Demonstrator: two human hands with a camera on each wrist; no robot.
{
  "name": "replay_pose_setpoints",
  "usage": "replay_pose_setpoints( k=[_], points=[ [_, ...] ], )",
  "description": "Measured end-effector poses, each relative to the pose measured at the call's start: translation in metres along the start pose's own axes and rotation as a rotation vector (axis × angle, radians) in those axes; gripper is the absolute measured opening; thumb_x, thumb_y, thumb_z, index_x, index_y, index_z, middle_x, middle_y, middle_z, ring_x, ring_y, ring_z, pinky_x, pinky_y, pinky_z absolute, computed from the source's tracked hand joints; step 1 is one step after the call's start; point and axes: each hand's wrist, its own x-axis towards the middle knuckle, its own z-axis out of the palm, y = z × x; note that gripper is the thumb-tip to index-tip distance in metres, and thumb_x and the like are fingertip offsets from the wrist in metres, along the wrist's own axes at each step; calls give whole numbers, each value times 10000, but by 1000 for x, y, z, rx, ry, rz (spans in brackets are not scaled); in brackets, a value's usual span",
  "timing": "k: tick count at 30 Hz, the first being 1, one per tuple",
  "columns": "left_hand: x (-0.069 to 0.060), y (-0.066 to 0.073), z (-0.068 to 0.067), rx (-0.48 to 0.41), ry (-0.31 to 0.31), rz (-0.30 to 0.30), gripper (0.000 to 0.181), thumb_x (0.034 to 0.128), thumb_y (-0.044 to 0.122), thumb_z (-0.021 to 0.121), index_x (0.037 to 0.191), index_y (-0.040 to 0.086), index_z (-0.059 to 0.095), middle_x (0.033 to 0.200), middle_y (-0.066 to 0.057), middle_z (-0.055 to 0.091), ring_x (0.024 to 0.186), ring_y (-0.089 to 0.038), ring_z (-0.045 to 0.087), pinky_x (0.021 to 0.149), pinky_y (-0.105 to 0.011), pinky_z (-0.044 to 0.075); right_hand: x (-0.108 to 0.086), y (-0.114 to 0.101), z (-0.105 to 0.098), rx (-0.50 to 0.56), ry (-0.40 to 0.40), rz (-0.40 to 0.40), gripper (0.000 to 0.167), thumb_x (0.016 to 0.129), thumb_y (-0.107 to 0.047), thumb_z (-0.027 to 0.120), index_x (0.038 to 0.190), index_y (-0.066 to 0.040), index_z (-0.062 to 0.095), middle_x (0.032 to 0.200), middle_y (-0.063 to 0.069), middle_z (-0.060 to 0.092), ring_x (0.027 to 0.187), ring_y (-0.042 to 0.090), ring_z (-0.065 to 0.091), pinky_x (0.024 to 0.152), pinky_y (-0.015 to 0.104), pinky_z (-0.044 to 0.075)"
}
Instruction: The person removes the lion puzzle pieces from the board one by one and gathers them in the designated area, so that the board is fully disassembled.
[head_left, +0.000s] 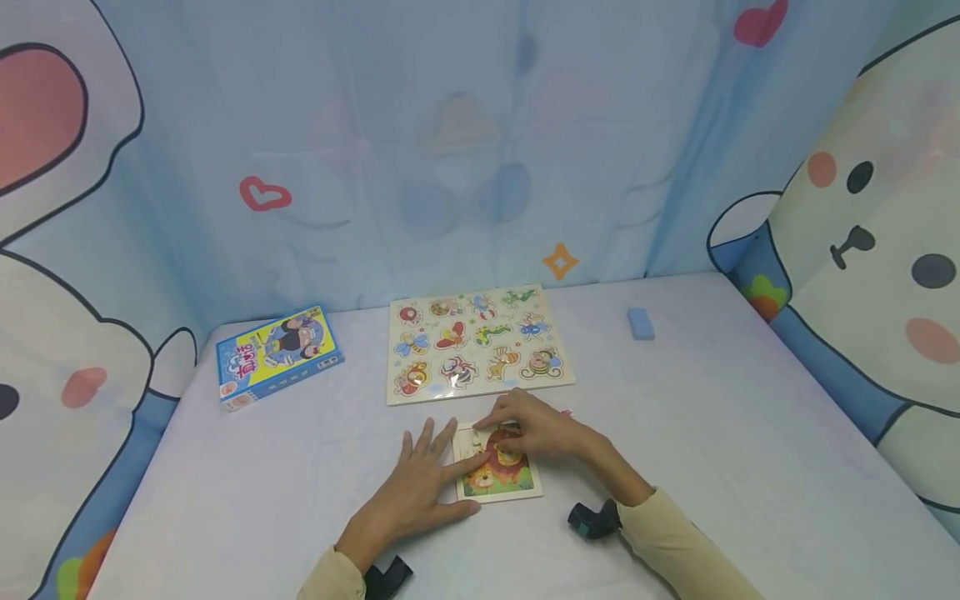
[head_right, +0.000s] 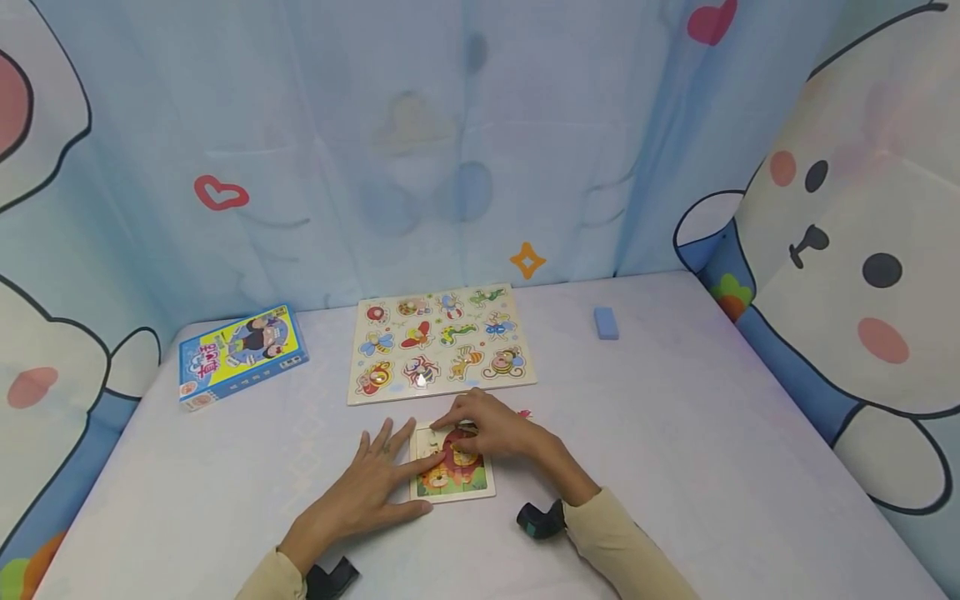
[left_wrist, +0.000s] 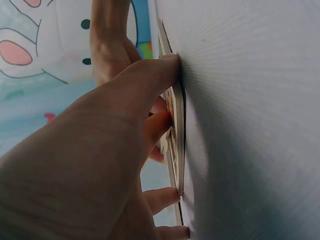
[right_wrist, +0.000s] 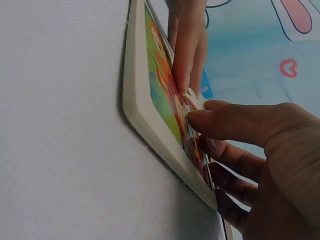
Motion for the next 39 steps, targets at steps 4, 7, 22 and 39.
replay_pose_setpoints(
  k=[4, 7, 22, 39],
  points=[
    [1, 0, -1, 0, 2, 4, 652, 852, 669, 532, 1440, 424, 393, 1592, -140, 169, 1425, -490, 82, 1077, -714, 109, -1, 1, 0, -32, 18, -14, 345, 847, -213, 730, 1190, -201, 695, 917, -138, 580, 846, 75, 434, 752, 254, 390],
    [2, 0, 0, 9, 1, 2, 655, 850, 677, 525, 1440, 425, 393, 1591, -139, 174, 1425, -489, 86, 1077, -714, 111, -1, 2, 0, -29, 25, -18, 334, 854, -241, 725, 1180, -173, 698, 938, -129, 600, 854, 74, 452, 759, 260, 410],
    [3, -1, 2, 10, 6, 2, 652, 845, 685, 524, 1435, 440, 392, 1591, -136, 174, 1428, -483, 83, 1085, -705, 107, -5, 10, -4, 183, 66, 46, 322, 857, -343, 718, 1148, -205, 706, 1050, -147, 647, 980, 69, 562, 885, 320, 479],
    [0, 0, 0, -17, 14, 1, 649, 844, 654, 559, 1430, 412, 420, 1589, -143, 174, 1431, -478, 74, 1091, -698, 97, -67, 56, -58, 146, 329, 190, 303, 888, -237, 696, 1158, -98, 686, 1103, 1, 687, 1051, 208, 599, 893, 438, 494]
  ],
)
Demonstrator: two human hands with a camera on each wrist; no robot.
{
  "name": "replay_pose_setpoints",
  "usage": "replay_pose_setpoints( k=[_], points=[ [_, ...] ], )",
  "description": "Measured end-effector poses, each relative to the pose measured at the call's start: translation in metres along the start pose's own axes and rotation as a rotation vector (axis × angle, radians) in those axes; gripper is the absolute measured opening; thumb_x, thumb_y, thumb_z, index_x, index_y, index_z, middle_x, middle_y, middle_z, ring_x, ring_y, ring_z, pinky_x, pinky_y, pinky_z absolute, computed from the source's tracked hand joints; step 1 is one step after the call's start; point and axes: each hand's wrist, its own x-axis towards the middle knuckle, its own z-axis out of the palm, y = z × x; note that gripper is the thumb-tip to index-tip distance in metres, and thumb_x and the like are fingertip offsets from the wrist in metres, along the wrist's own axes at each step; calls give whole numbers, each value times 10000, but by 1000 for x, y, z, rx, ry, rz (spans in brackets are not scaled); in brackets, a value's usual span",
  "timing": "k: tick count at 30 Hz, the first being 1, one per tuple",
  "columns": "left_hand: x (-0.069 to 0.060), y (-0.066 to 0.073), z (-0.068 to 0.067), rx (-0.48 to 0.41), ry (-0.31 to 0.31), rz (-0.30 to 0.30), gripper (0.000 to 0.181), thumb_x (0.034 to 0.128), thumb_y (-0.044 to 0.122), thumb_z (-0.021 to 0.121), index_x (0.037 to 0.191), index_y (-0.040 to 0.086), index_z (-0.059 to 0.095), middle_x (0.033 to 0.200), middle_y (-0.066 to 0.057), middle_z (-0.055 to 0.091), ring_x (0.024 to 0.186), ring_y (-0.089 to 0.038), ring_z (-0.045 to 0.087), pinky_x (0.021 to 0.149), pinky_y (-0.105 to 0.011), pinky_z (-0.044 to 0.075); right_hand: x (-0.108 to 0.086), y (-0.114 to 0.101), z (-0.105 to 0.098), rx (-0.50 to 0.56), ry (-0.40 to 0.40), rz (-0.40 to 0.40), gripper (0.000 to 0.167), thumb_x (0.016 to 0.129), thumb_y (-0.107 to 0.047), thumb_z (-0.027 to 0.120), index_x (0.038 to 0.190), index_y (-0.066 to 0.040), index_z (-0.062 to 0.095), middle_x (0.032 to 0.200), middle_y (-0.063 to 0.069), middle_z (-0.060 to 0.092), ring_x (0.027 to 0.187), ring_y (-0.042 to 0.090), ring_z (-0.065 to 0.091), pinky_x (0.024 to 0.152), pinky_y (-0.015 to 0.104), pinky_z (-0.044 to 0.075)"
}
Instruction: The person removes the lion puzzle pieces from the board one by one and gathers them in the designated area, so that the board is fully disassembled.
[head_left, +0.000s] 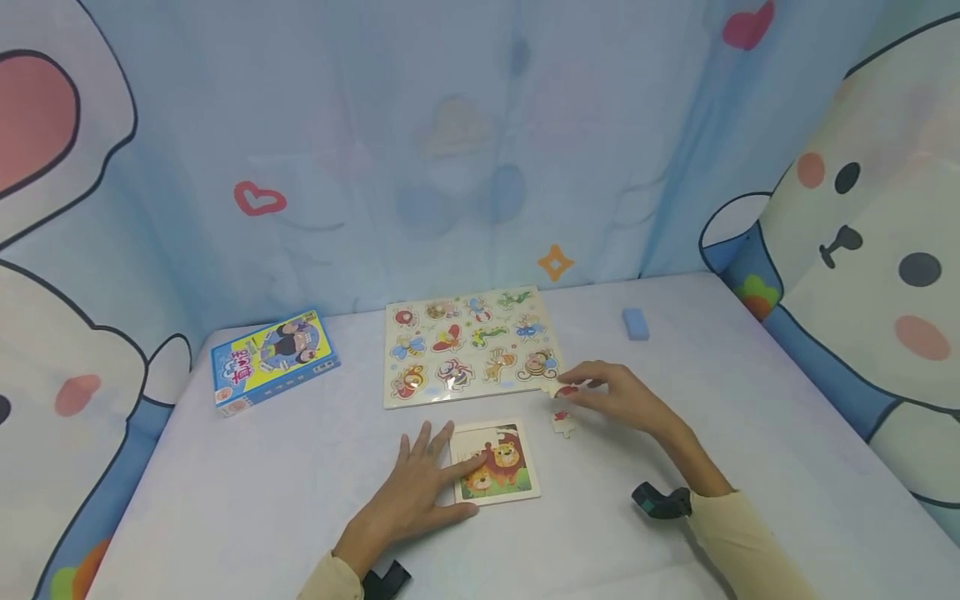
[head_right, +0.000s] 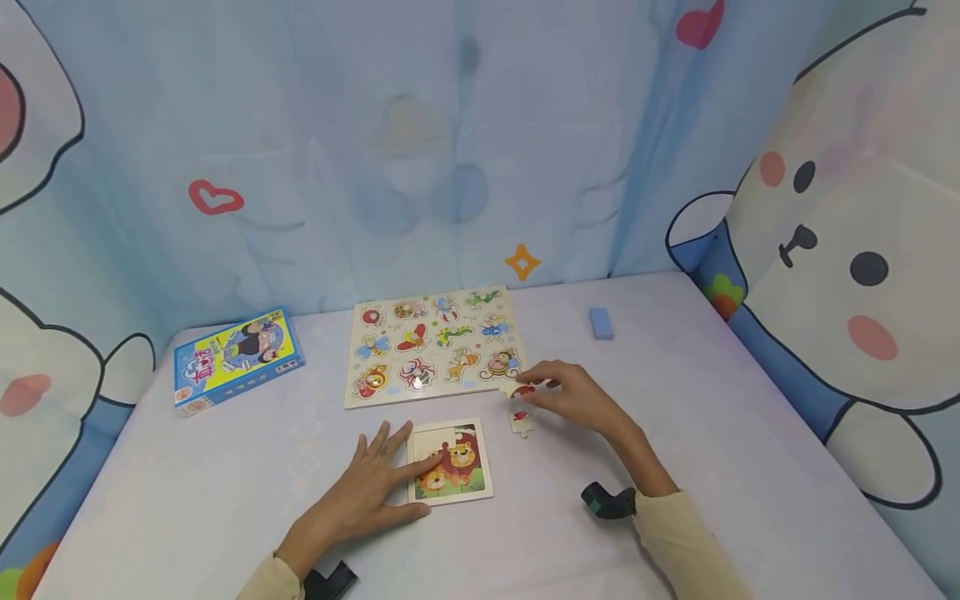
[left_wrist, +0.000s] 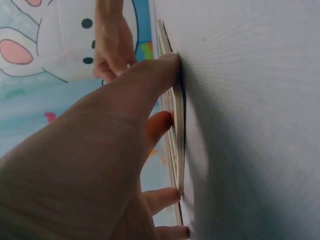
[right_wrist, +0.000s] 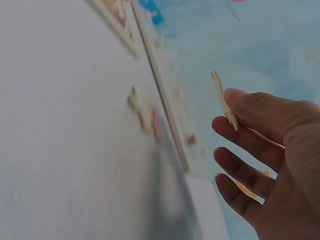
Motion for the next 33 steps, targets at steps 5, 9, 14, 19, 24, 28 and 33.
replay_pose_setpoints(
  k=[5, 9, 14, 19, 24, 28, 33],
  points=[
    [-1, 0, 1, 13, 8, 2, 653, 840, 648, 571, 1430, 411, 421, 1586, -146, 181, 1431, -477, 78, 1091, -698, 100, -19, 18, -7, -60, -14, 33, 305, 879, -193, 701, 1156, -67, 679, 1086, 24, 691, 1047, 244, 602, 893, 447, 489],
    [-1, -1, 2, 5, 8, 0, 658, 836, 650, 574, 1430, 414, 419, 1587, -144, 182, 1431, -479, 76, 1092, -698, 94, -28, 28, -9, -124, -23, 18, 297, 865, -141, 709, 1146, -49, 681, 1068, 19, 696, 1029, 241, 616, 893, 431, 499],
    [-1, -1, 2, 4, 11, 3, 657, 837, 654, 569, 1431, 415, 418, 1585, -144, 187, 1430, -479, 80, 1091, -699, 96, -35, 33, -10, -181, 3, -64, 273, 841, -85, 720, 1111, -48, 693, 1043, 6, 702, 980, 211, 617, 862, 393, 503],
    [-1, -1, 2, 12, 17, 13, 655, 843, 658, 557, 1433, 410, 417, 1584, -147, 191, 1428, -482, 92, 1088, -701, 106, -38, 35, -6, -217, 32, -87, 259, 833, -81, 725, 1091, -73, 703, 1034, -21, 694, 952, 159, 581, 836, 360, 488],
    [-1, -1, 2, 5, 20, 22, 654, 848, 654, 554, 1436, 405, 414, 1585, -148, 186, 1428, -481, 88, 1087, -702, 105, -40, 36, -3, -244, 48, -83, 251, 844, -72, 712, 1095, -69, 703, 1056, -4, 680, 992, 193, 567, 859, 416, 471],
    [-1, -1, 2, 10, 19, 18, 653, 848, 654, 554, 1435, 407, 414, 1585, -147, 186, 1430, -478, 86, 1086, -703, 106, -42, 37, 0, -274, 60, -88, 246, 841, -75, 716, 1087, -81, 709, 1047, -5, 650, 992, 202, 551, 853, 427, 464],
    [-2, -1, 2, -2, 20, 12, 652, 841, 648, 569, 1430, 410, 421, 1583, -145, 194, 1431, -476, 87, 1086, -704, 106, -43, 37, 4, -292, 68, -69, 249, 826, -85, 734, 1074, -95, 717, 1041, 6, 620, 992, 205, 528, 855, 431, 459]
  ],
)
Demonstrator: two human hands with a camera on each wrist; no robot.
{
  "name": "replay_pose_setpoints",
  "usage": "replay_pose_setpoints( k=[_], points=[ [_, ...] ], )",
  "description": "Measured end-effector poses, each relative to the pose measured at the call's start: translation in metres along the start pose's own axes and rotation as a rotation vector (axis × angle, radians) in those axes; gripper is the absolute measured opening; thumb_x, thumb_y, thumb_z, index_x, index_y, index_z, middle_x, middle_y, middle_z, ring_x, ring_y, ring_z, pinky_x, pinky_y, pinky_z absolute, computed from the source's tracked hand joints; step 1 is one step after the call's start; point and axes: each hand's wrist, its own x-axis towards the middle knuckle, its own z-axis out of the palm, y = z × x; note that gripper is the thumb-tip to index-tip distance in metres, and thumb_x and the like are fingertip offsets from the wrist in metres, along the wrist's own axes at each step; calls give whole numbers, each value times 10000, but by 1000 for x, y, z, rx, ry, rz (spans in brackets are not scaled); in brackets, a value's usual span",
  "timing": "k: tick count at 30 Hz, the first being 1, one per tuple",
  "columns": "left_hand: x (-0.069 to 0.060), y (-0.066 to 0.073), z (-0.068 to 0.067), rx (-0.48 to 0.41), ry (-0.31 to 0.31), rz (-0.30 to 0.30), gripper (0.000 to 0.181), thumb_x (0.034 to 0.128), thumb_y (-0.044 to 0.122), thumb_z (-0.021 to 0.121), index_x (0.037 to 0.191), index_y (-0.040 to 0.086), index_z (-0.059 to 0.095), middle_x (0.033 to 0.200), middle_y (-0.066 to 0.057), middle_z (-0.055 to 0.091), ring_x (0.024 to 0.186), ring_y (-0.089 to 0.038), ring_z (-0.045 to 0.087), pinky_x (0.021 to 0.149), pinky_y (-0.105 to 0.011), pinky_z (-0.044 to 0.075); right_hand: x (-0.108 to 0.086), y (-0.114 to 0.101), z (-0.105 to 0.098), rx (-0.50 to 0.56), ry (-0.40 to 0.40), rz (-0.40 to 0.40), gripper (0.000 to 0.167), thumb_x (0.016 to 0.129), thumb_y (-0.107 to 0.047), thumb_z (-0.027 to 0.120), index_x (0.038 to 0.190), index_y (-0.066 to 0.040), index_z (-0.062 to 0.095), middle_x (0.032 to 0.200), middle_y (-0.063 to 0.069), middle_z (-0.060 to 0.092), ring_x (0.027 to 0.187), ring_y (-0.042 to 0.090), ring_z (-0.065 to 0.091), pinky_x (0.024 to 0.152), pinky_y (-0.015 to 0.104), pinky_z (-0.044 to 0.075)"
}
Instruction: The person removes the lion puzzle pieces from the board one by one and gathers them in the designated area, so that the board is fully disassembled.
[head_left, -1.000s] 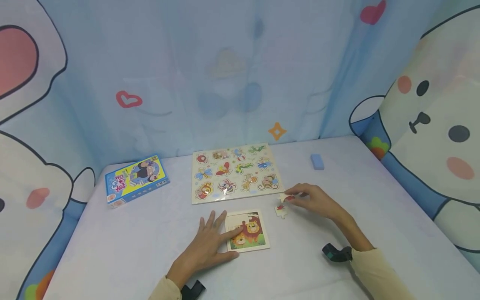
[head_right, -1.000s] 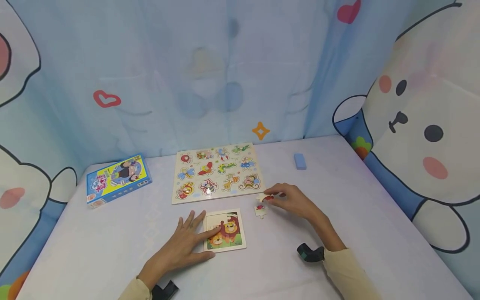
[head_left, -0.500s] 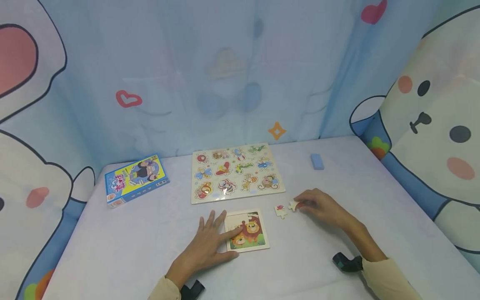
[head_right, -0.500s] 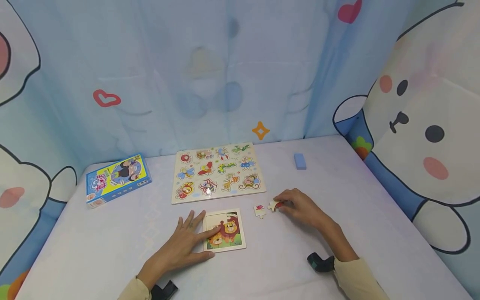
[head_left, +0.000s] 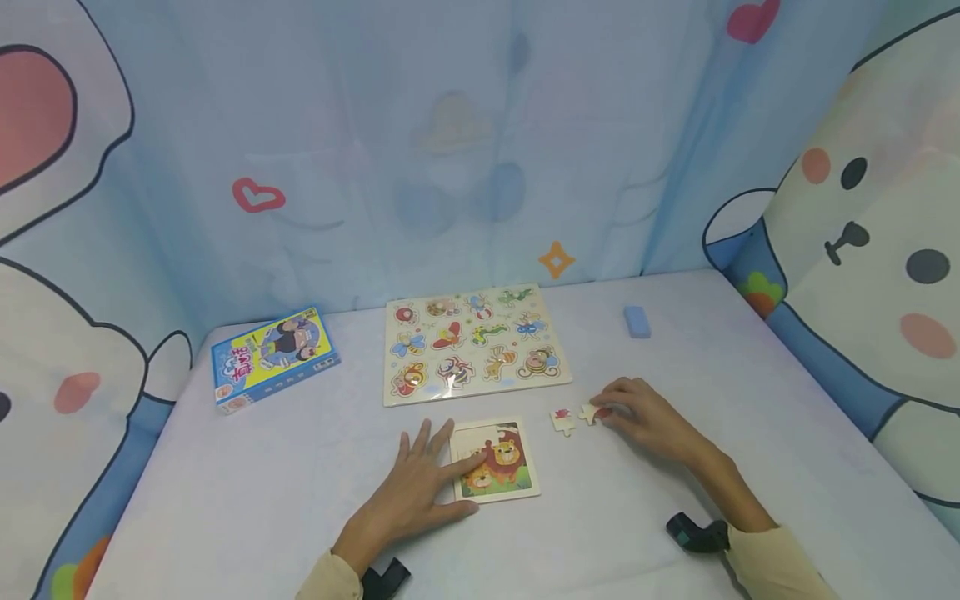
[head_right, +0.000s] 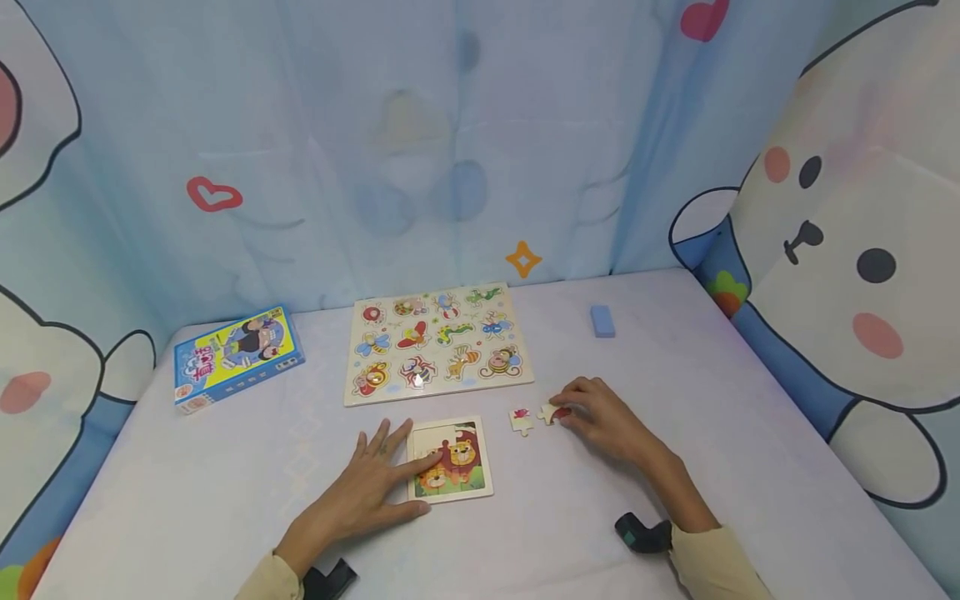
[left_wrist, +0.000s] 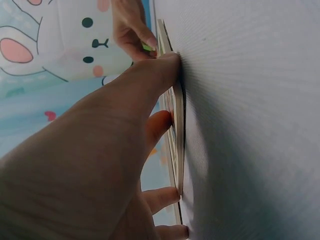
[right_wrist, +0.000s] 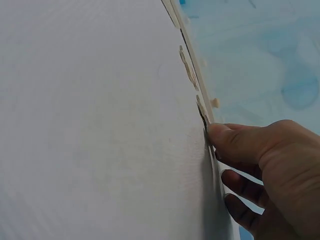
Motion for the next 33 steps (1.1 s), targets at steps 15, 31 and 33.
replay_pose_setpoints(
  k=[15, 31, 33],
  points=[
    [-8, -3, -6, 1, -3, -2, 646, 846, 632, 579, 1430, 397, 429, 1574, -169, 205, 1434, -464, 95, 1094, -689, 118, 19, -41, 9, 223, 130, -70, 265, 837, -21, 705, 1091, -93, 691, 1056, -23, 643, 959, 182, 589, 766, 376, 542],
    [-15, -10, -7, 12, -3, -13, 654, 841, 642, 576, 1431, 409, 420, 1567, -179, 220, 1422, -483, 116, 1082, -701, 132, 61, -108, 64, 175, -130, -219, 119, 894, -156, 666, 973, -199, 743, 1063, -106, 615, 1081, 113, 513, 966, 391, 419],
    [-16, -9, -7, 10, -9, -16, 659, 840, 633, 586, 1436, 411, 412, 1567, -187, 215, 1421, -486, 112, 1088, -695, 129, 60, -108, 65, 172, -128, -222, 124, 893, -151, 662, 966, -205, 747, 1066, -93, 615, 1077, 122, 507, 954, 395, 418]
  ],
)
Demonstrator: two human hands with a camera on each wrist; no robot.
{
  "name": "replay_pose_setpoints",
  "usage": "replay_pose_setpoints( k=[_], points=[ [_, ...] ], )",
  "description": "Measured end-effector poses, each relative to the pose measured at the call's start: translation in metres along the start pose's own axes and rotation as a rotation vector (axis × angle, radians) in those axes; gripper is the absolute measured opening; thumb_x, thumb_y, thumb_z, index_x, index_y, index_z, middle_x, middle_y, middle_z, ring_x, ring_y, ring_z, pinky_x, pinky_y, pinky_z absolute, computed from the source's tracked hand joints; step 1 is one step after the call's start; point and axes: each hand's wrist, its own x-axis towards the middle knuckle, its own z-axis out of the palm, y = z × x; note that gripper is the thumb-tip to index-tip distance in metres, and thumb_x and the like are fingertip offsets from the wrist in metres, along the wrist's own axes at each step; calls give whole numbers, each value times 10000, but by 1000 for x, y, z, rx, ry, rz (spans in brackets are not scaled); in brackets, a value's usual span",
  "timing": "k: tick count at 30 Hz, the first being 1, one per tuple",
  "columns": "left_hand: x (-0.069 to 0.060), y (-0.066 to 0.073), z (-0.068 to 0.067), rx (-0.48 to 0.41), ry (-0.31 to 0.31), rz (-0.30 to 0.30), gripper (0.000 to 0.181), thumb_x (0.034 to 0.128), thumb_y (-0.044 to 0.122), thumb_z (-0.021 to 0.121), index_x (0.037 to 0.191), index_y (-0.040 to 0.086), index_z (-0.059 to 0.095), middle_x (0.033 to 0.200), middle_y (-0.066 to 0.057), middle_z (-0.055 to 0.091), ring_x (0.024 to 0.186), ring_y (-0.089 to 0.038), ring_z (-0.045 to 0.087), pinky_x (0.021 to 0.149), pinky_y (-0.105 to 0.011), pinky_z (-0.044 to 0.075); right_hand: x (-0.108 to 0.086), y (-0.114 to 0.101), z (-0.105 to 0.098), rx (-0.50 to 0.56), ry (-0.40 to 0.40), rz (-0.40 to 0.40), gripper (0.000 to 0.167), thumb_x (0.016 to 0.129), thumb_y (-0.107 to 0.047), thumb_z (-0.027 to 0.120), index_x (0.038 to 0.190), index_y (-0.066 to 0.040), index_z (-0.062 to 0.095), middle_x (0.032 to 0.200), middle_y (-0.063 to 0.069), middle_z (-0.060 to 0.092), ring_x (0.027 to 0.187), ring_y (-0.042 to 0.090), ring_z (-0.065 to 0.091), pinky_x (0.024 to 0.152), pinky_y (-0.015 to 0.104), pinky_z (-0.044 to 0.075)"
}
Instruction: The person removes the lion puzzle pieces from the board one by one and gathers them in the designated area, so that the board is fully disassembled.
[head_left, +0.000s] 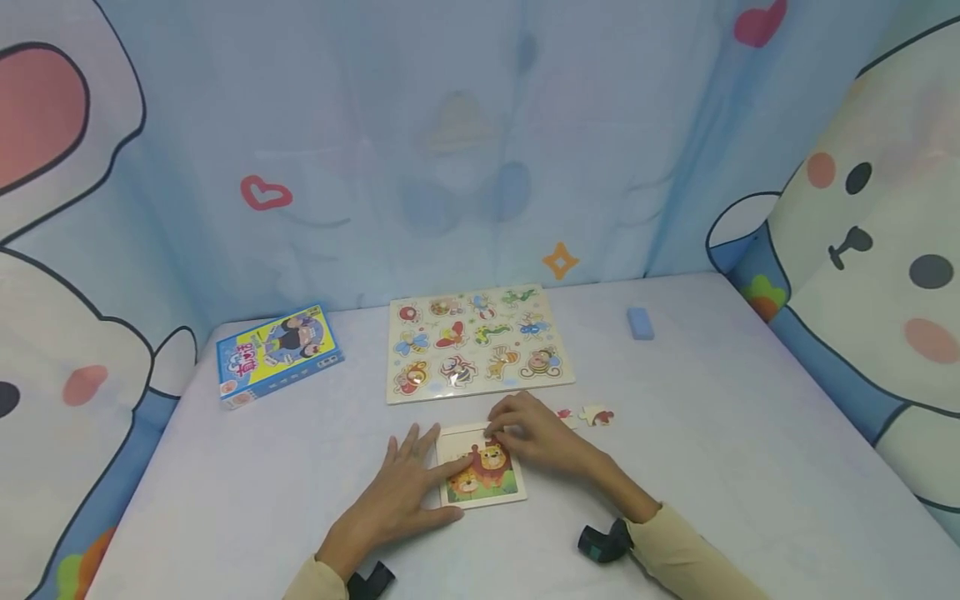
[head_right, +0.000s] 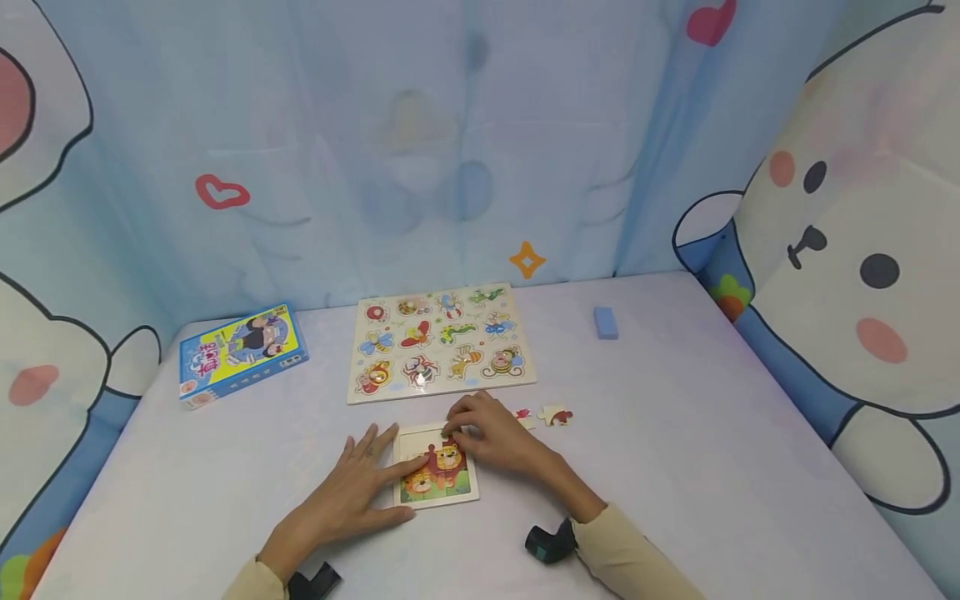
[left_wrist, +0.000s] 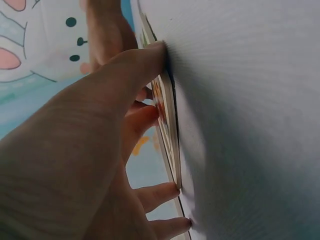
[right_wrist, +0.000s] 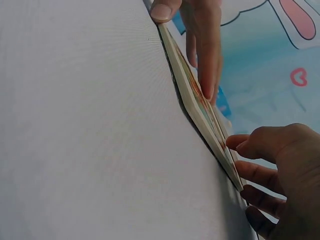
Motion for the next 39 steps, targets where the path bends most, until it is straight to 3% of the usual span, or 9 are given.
replay_pose_setpoints(
  k=[12, 21, 31, 39],
  points=[
    [7, 4, -2, -28, -35, -2, 667, 844, 656, 558, 1441, 402, 404, 1585, -176, 162, 1428, -482, 66, 1105, -677, 103, -3, 4, 2, 19, -22, 23, 169, 899, -145, 641, 946, -275, 739, 1109, -74, 601, 1095, 128, 477, 959, 401, 404],
    [9, 4, -1, -35, -37, -12, 662, 841, 656, 564, 1436, 411, 406, 1589, -170, 153, 1429, -481, 56, 1104, -679, 97, -4, 4, 1, 76, -21, 59, 326, 841, -3, 575, 939, -265, 742, 1151, -74, 604, 1132, 135, 462, 977, 416, 398],
    [12, 7, 2, -33, -49, 56, 606, 871, 567, 558, 1438, 433, 392, 1603, -143, 104, 1447, -431, 3, 1124, -648, 74, -4, 1, 0, 102, -27, 50, 337, 841, 12, 551, 941, -252, 736, 1159, -50, 607, 1146, 173, 464, 981, 454, 383],
    [13, 8, 2, -49, -46, 69, 570, 870, 549, 571, 1410, 408, 456, 1596, -162, 128, 1438, -461, 16, 1111, -670, 83, -5, 1, 0, 124, -43, 87, 348, 856, 5, 517, 940, -258, 728, 1193, -60, 597, 1165, 159, 448, 998, 449, 372]
  ],
)
